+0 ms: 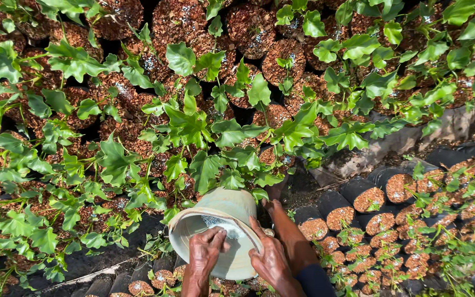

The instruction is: The person holds a bucket containing granular fertilizer and walks through rows of potted plants. They repeatedly scoop fertilizer with their hand and sprinkle it onto the soil around the base of each plant.

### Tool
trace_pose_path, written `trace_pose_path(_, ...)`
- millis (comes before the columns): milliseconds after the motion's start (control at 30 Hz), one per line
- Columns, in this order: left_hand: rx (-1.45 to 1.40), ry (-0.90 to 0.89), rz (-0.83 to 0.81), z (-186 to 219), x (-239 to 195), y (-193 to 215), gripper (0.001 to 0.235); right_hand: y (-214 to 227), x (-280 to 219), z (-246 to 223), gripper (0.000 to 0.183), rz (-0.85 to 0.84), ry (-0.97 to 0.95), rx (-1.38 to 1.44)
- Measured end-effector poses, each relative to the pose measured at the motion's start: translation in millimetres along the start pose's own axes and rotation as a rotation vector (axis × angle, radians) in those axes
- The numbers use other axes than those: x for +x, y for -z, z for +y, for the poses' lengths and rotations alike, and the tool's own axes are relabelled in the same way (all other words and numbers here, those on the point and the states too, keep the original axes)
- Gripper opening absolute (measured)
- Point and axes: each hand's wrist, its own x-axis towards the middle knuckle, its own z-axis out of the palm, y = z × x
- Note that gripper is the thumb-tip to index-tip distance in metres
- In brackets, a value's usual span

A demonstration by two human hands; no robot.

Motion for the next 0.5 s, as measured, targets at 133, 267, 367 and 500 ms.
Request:
trace_pose_path(133, -0.28, -0.112, -0.085, 77, -16, 46, 0.021, 0, 1, 3, 0.086, 0.003, 0.033, 0.068)
trace_pose_path(267, -0.302, -0.286, 0.137, 151, -4, 80, 0.023, -6, 2, 9, 0.091, -0.006, 0.017, 0.08)
trace_pose_path(367, -0.355, -0.323, 0.241, 187, 33, 95, 0.017, -3, 2, 4, 0.09, -0.042, 0.023, 0.113)
trace_pose_path(500, -0.275, -0.425, 0.364, 221, 92, 105, 0.017, 1, 4, 4, 0.09, -0.049, 0.042, 0.086)
